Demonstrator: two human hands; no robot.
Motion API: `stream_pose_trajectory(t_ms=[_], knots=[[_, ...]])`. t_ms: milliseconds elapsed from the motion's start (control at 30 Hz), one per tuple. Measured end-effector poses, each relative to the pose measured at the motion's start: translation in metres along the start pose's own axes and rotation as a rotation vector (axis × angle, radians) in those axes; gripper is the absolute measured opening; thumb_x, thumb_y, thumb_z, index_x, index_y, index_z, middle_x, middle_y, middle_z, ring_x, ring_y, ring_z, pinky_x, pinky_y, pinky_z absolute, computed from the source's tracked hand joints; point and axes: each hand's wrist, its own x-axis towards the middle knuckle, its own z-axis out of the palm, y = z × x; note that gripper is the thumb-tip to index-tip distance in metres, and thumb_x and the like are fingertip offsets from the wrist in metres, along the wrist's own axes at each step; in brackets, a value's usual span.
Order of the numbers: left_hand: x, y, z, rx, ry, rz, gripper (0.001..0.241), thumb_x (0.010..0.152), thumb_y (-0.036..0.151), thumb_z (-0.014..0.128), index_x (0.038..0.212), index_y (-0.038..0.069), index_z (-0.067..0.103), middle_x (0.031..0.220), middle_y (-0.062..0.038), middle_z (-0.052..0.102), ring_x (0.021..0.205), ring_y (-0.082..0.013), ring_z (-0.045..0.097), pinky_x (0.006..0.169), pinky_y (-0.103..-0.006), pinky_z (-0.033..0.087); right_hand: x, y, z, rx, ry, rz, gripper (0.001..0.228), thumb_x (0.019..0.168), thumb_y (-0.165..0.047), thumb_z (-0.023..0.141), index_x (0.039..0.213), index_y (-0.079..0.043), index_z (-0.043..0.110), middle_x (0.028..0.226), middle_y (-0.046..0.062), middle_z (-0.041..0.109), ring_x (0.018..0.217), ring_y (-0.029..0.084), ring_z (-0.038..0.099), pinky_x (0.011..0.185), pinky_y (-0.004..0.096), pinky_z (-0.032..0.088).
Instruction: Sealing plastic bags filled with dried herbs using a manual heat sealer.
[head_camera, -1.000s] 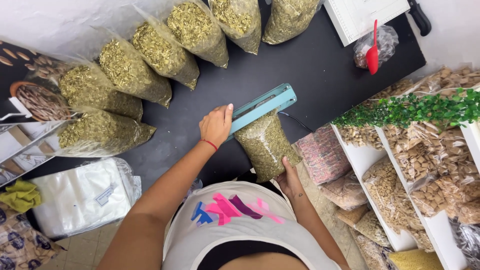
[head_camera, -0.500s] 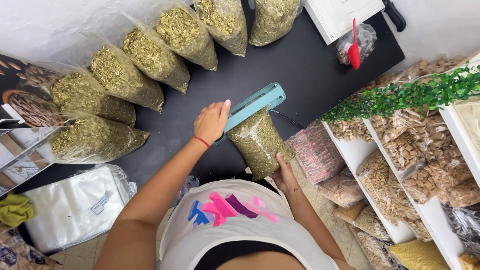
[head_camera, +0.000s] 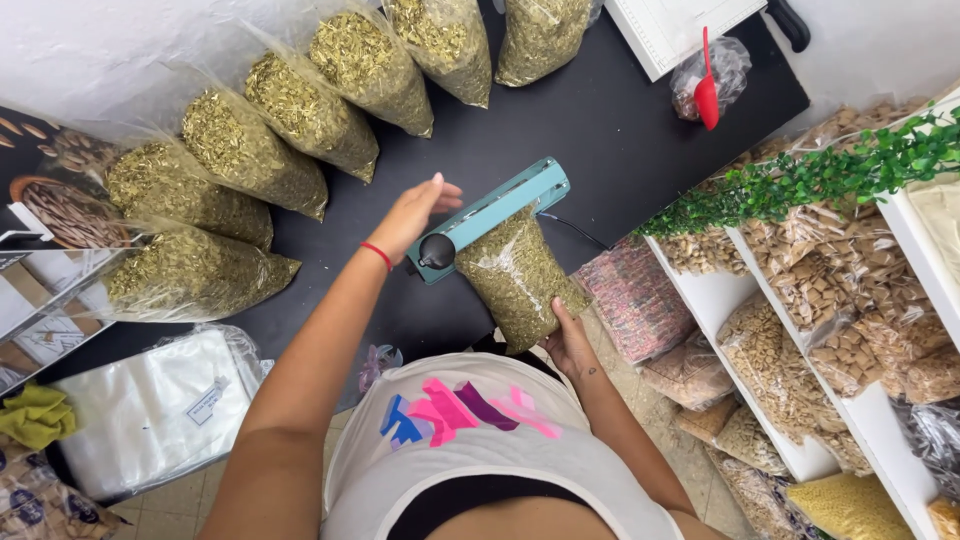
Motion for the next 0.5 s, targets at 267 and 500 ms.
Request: stream_pose_trajectory(t_ms=[267,500], knots=[[0.023,-0.093,-0.029,0.597,-0.024,0.011,0.035,0.079,0.014,0.07,0.114,0.015,0.07,0.099,-0.005,0.072,0.093,-0.024,0.068,0.087,-0.0382,0.051,-0.004,-0.005,0.002,-0.011,-0.02,0.024,0.041,0.085,-0.037,0.075,0.112,-0.012,0.059,0.103,0.014,0.069,0.087,0.03,0.071,0.071,0.054,0.06],[0.023,-0.091,-0.023,0.832,-0.037,0.071,0.041,0.076,-0.003,0.067,0.108,0.021,0.072,0.095,-0.003,0.068,0.094,-0.0282,0.067,0.088,-0.0419,0.052,-0.003,-0.004,0.001,-0.008,-0.025,0.024,0.044,0.085,-0.038,0.076,0.115,-0.012,0.058,0.104,0.014,0.069,0.087,0.031,0.071,0.072,0.054,0.061]])
